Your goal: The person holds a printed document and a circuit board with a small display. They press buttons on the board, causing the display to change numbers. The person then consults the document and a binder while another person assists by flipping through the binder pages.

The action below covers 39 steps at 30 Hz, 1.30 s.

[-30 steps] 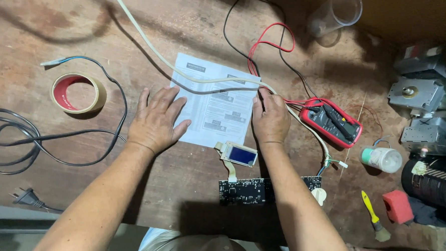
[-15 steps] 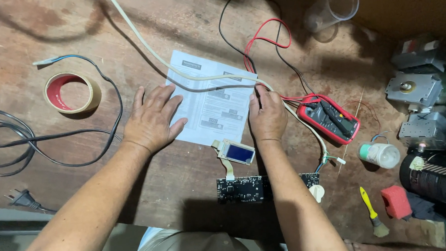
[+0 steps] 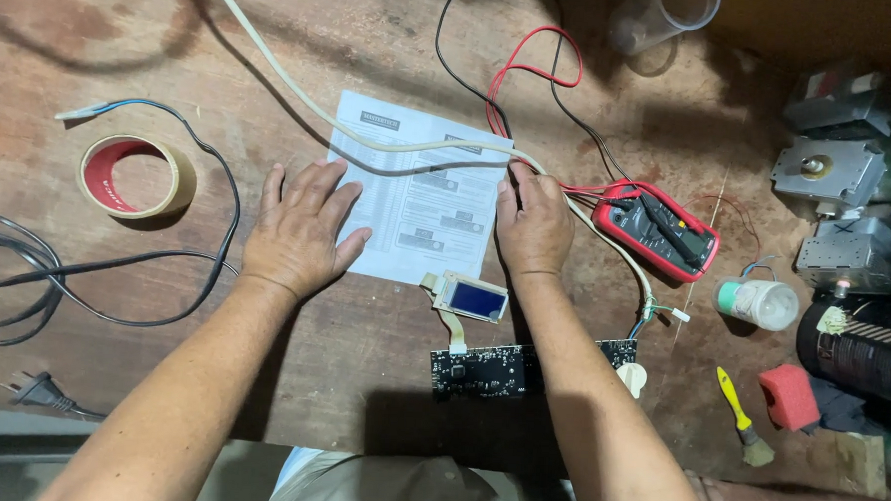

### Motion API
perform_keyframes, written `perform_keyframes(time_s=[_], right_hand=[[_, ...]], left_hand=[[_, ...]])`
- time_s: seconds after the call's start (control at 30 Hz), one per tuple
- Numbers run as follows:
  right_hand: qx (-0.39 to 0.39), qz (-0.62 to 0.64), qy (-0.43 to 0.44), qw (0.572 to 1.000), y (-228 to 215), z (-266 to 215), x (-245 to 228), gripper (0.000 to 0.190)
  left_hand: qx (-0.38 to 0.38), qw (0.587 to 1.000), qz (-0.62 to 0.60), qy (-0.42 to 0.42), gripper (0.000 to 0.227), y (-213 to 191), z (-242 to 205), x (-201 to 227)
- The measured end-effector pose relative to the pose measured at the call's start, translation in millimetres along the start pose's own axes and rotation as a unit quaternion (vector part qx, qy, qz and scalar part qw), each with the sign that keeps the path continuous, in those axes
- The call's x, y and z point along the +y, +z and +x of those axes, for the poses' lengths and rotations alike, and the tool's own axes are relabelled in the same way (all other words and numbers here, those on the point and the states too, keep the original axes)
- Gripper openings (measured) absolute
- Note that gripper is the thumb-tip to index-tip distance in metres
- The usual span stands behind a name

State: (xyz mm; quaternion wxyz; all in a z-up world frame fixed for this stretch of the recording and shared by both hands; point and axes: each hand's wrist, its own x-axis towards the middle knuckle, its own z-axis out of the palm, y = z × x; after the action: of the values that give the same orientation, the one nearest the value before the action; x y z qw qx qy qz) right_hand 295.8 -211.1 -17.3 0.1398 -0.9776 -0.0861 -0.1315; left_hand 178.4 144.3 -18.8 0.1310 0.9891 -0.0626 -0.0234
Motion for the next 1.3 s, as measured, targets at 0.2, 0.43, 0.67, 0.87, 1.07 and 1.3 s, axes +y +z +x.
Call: perform_keyframes(time_s=[0.2, 0.43, 0.67, 0.87, 1.07, 1.3], right_hand=[[-0.001, 0.004, 0.001, 1.0, -0.3, 0.0, 0.2, 0.035], [-0.003, 0.007, -0.003, 1.0, -1.6, 1.0, -1.4, 0.036], [0.006, 0.004, -0.011, 1.0, -2.2, 1.5, -1.5, 0.035], [0.014, -0.001, -0.013, 1.0, 4.8, -0.4, 3.7, 0.036], [0.013, 0.006, -0.008, 1.0, 2.7, 0.1, 1.2, 0.035], [0.014, 0.004, -0.01, 1.0, 3.4, 0.6, 2.1, 0.035]], left_hand=[[0.004, 1.0, 0.003, 0.0, 0.073, 0.0, -0.2, 0.4], [0.003, 1.0, -0.002, -0.003, 0.074, 0.8, -0.5, 0.1], [0.008, 1.0, -0.002, 0.001, 0.074, 0.9, -0.7, 0.1], [0.007, 1.0, -0.003, 0.0, 0.074, 3.5, -1.2, -0.6], [0.004, 1.0, -0.005, -0.001, 0.074, 1.2, -0.9, -0.2], [0.007, 1.0, -0.005, 0.001, 0.073, -0.2, -0.8, 0.1]])
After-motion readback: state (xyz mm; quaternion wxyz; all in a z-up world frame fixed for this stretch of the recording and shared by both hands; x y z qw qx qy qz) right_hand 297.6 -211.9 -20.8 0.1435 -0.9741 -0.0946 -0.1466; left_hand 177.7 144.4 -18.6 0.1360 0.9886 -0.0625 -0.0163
